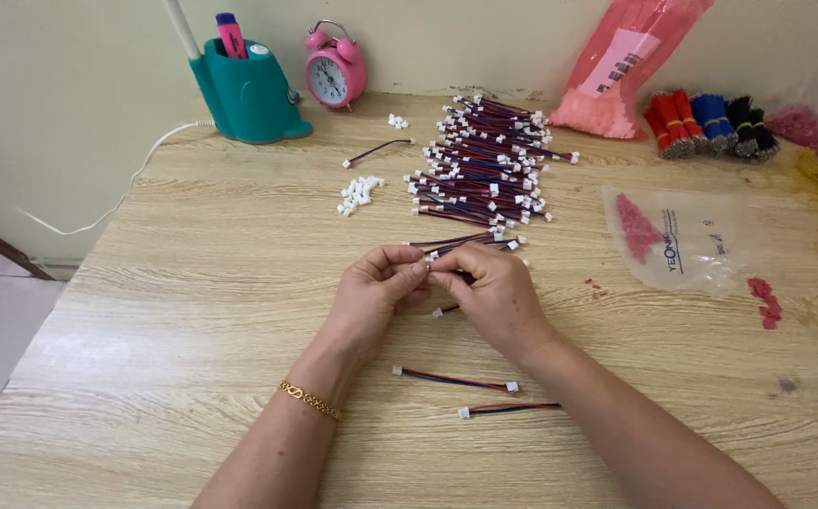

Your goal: The person assembles small wire harnesses by inserting white plastic connectors onto the ends of multi-colored wires. They repeatedly pick up wires and connectors from the table, attach them, and place the completed harnesses into a pile. The person also handles a small plastic bag containing red connectors.

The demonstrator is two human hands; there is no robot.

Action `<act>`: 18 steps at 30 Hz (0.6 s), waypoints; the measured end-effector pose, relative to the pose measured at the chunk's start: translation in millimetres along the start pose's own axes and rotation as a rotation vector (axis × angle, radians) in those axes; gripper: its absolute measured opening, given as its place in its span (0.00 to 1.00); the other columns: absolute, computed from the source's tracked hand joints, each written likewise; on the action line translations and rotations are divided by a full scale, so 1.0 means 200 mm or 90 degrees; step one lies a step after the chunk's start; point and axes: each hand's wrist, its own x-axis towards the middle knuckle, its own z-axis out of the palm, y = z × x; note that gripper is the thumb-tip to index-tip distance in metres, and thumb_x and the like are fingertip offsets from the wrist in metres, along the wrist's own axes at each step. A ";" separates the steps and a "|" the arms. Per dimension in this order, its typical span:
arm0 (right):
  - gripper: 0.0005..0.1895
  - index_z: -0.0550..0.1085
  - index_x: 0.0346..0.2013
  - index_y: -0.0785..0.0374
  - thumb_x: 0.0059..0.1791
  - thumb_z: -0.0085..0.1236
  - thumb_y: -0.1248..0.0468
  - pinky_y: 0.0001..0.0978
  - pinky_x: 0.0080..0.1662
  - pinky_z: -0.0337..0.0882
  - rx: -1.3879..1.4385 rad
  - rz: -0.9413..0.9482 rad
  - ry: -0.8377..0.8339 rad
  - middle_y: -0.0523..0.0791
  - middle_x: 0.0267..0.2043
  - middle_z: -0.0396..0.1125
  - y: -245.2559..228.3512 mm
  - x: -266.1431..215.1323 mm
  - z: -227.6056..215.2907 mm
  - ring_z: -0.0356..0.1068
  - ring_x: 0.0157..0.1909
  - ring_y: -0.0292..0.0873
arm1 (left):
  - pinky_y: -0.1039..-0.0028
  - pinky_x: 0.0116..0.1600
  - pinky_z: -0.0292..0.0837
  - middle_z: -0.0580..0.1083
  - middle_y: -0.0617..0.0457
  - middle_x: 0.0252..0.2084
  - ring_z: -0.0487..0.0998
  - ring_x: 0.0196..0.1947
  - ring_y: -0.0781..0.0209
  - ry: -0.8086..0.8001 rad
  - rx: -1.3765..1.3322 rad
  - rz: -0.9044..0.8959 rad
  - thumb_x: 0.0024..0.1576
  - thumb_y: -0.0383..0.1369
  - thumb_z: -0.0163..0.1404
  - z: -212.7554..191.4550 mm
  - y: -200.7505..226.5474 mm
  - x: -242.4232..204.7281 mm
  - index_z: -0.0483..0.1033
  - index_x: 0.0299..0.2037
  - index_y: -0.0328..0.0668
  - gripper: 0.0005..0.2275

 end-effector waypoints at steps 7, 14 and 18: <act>0.03 0.79 0.27 0.56 0.42 0.63 0.68 0.34 0.39 0.71 0.030 0.001 0.018 0.45 0.25 0.72 0.00 0.00 0.02 0.74 0.34 0.46 | 0.75 0.38 0.81 0.77 0.51 0.30 0.81 0.32 0.62 0.003 -0.005 0.015 0.53 0.26 0.56 0.01 -0.01 -0.01 0.75 0.41 0.36 0.08; 0.03 0.80 0.31 0.59 0.43 0.63 0.68 0.37 0.41 0.71 0.070 0.031 0.015 0.48 0.27 0.73 0.01 -0.02 0.01 0.74 0.35 0.48 | 0.75 0.40 0.81 0.78 0.50 0.31 0.81 0.32 0.62 -0.015 0.002 0.031 0.54 0.25 0.56 0.01 0.00 -0.01 0.74 0.44 0.35 0.10; 0.03 0.80 0.32 0.59 0.44 0.63 0.68 0.35 0.42 0.71 0.074 0.044 0.018 0.47 0.28 0.73 -0.03 -0.02 -0.01 0.75 0.36 0.46 | 0.73 0.40 0.81 0.78 0.50 0.32 0.81 0.32 0.61 -0.013 -0.002 0.031 0.53 0.26 0.56 0.02 0.03 -0.02 0.74 0.45 0.34 0.10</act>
